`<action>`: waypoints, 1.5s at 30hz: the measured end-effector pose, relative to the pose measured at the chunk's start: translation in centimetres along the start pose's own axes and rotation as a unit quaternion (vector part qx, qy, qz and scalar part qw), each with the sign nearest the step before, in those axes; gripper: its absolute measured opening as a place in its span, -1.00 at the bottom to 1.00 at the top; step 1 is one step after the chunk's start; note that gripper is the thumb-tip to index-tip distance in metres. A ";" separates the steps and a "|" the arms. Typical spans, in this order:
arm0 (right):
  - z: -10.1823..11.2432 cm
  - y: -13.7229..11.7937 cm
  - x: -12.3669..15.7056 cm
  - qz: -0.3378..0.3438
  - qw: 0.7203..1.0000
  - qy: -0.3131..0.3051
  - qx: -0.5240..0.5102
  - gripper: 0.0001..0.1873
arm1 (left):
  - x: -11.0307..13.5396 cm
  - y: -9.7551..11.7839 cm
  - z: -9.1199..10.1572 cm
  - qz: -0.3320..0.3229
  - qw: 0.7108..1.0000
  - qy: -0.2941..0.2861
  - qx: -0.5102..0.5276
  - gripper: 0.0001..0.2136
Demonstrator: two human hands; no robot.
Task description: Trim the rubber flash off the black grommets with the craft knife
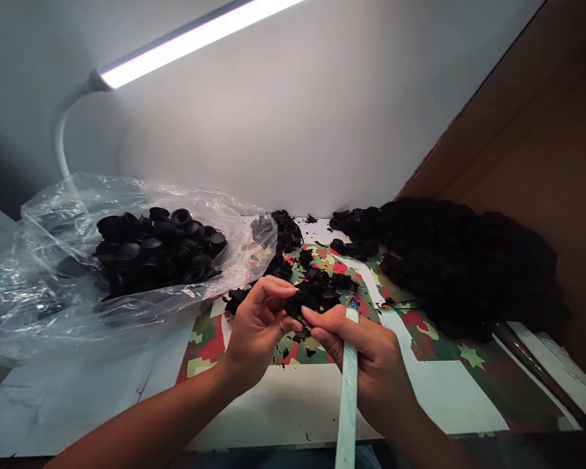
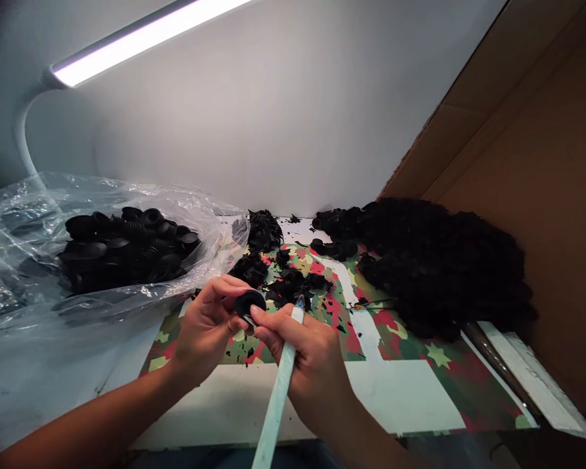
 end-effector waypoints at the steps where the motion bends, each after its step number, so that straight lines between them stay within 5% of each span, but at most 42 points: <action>1: 0.0 0.0 0.0 0.003 1.000 0.003 0.003 -0.74 | 0.0 -0.1 0.1 -0.002 1.000 -0.003 -0.002 -0.78; 11: 0.6 0.1 -0.3 -0.035 0.999 -0.024 -0.012 -0.75 | -0.2 -0.3 0.4 -0.009 1.000 -0.022 -0.001 -0.78; 39: -0.3 -0.4 -0.1 -0.002 1.000 0.014 0.017 -0.76 | -0.1 -0.1 0.0 -0.023 0.999 -0.006 -0.023 -0.79; 45: -0.7 -0.5 -0.5 -0.069 0.996 0.044 -0.039 -0.79 | -0.1 0.0 0.2 -0.014 0.999 -0.005 -0.028 -0.76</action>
Point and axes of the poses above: each hand's wrist, its own x-axis away from the middle knuckle, its own z-axis out of the back of the hand, y = z × x, the point moved 1 cm from there along -x, towards the middle knuckle, and after that the axes turned 1 degree about x, right-handed, at the moved point
